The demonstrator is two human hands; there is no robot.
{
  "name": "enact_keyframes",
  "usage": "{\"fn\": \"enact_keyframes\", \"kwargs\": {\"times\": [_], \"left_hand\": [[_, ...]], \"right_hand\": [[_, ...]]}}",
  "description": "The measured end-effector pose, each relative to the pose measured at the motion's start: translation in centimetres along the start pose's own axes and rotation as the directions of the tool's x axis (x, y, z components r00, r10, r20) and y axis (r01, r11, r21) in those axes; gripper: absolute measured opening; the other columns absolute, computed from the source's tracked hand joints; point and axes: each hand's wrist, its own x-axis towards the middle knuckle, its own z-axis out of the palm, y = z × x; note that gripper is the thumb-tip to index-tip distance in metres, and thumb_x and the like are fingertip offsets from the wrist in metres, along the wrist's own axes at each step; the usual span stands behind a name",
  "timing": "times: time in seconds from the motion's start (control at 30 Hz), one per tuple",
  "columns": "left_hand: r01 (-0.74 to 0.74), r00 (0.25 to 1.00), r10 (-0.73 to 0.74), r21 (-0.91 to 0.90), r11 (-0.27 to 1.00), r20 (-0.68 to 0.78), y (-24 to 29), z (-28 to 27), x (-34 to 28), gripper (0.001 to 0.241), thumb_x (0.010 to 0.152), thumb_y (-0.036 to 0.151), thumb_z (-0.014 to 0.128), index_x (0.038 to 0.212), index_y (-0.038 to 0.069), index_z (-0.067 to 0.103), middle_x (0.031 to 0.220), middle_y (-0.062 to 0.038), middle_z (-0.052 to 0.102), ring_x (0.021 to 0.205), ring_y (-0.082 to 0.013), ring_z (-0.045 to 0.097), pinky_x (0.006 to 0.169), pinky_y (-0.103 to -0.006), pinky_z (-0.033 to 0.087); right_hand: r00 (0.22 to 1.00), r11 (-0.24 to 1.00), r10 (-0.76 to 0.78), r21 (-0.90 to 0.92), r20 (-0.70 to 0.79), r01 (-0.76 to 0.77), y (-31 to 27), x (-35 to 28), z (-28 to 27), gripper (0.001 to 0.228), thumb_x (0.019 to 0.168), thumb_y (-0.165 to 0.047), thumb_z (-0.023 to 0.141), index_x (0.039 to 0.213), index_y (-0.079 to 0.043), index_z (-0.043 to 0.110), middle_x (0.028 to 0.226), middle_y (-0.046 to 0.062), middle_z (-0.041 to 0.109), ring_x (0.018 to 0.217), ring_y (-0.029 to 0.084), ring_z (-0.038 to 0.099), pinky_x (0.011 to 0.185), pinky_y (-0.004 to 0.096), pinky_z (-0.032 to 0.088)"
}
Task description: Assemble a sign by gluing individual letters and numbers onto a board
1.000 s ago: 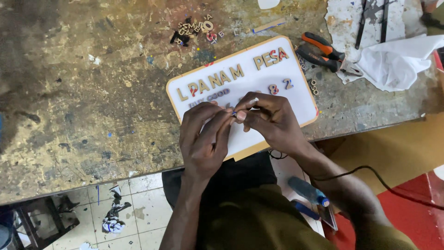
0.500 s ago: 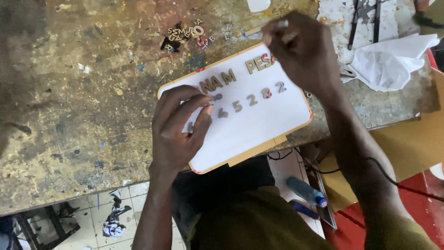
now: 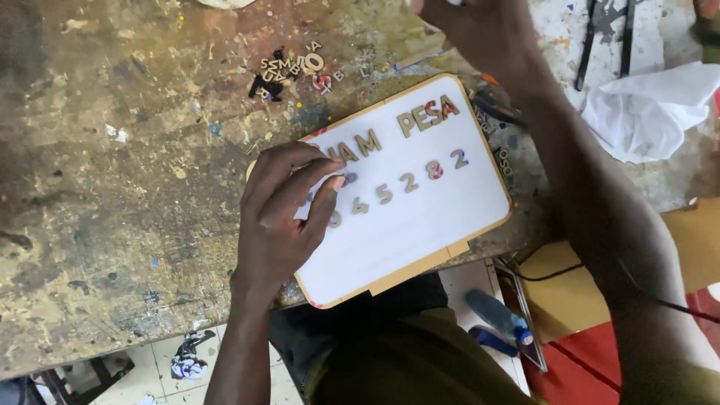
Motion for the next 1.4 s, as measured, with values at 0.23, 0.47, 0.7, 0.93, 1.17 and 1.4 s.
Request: {"fn": "enact_keyframes", "kwargs": {"times": [0.23,0.47,0.7,0.93,1.17,1.4], "left_hand": [[0.209,0.977,-0.209,0.012,0.978,-0.054,0.2,0.6,-3.2,0.014,0.111,0.005,0.073,0.121,-0.002,0.08,0.123,-0.015,0.072,0.118,-0.0343,0.071,0.104,-0.0478,0.058],[0.179,0.984,-0.176,0.089,0.98,-0.039,-0.5,1.1,-3.5,0.016,0.111,0.006,0.073,0.121,-0.004,0.079,0.126,-0.016,0.073,0.12,-0.0392,0.074,0.11,-0.0527,0.064],[0.181,0.983,-0.182,0.179,0.967,-0.009,-0.6,1.0,-3.3,0.018,0.111,0.008,0.073,0.122,-0.003,0.08,0.122,-0.018,0.075,0.119,-0.0406,0.074,0.107,-0.0517,0.063],[0.143,0.989,-0.144,0.188,0.972,-0.007,-0.9,1.2,-3.6,0.018,0.111,0.009,0.075,0.124,-0.002,0.08,0.123,-0.016,0.075,0.117,-0.0382,0.075,0.107,-0.0529,0.064],[0.139,0.99,-0.14,0.2,0.97,-0.007,-0.8,1.2,-3.6,0.017,0.11,0.008,0.076,0.124,-0.002,0.079,0.122,-0.016,0.075,0.115,-0.0386,0.076,0.105,-0.0532,0.065],[0.129,0.992,-0.127,0.182,0.975,-0.021,-0.8,1.1,-3.5,0.018,0.108,0.008,0.078,0.123,-0.001,0.076,0.121,-0.016,0.076,0.115,-0.0386,0.079,0.101,-0.051,0.067]], "right_hand": [[0.941,0.442,0.224,0.834,0.254,-0.33,-5.0,-6.9,-3.7,0.027,0.105,-0.01,0.082,0.122,-0.016,0.063,0.103,0.001,0.066,0.076,0.014,0.065,0.06,0.024,0.054],[0.917,0.61,0.124,0.699,0.38,-0.373,-7.1,-8.3,-3.0,0.033,0.092,-0.017,0.085,0.115,0.002,0.07,0.1,0.009,0.066,0.073,0.017,0.065,0.063,0.024,0.053],[0.918,0.889,0.11,0.375,0.382,-0.262,-10.3,-8.5,-3.7,0.039,0.087,-0.03,0.076,0.108,0.002,0.07,0.093,0.008,0.067,0.073,0.015,0.06,0.065,0.027,0.039],[0.933,0.911,0.098,0.346,0.347,-0.225,-10.3,-8.7,-3.6,0.038,0.088,-0.024,0.076,0.111,0.006,0.07,0.103,0.015,0.07,0.083,0.021,0.064,0.071,0.03,0.041],[0.923,0.883,0.135,0.378,0.36,-0.277,-10.3,-8.6,-3.6,0.037,0.088,-0.018,0.078,0.112,0.009,0.07,0.108,0.018,0.072,0.077,0.023,0.069,0.066,0.03,0.048],[0.896,0.866,0.23,0.34,0.38,-0.367,-10.7,-8.0,-3.5,0.039,0.082,-0.025,0.076,0.108,0.004,0.071,0.1,0.013,0.075,0.075,0.018,0.066,0.064,0.027,0.042]]}}
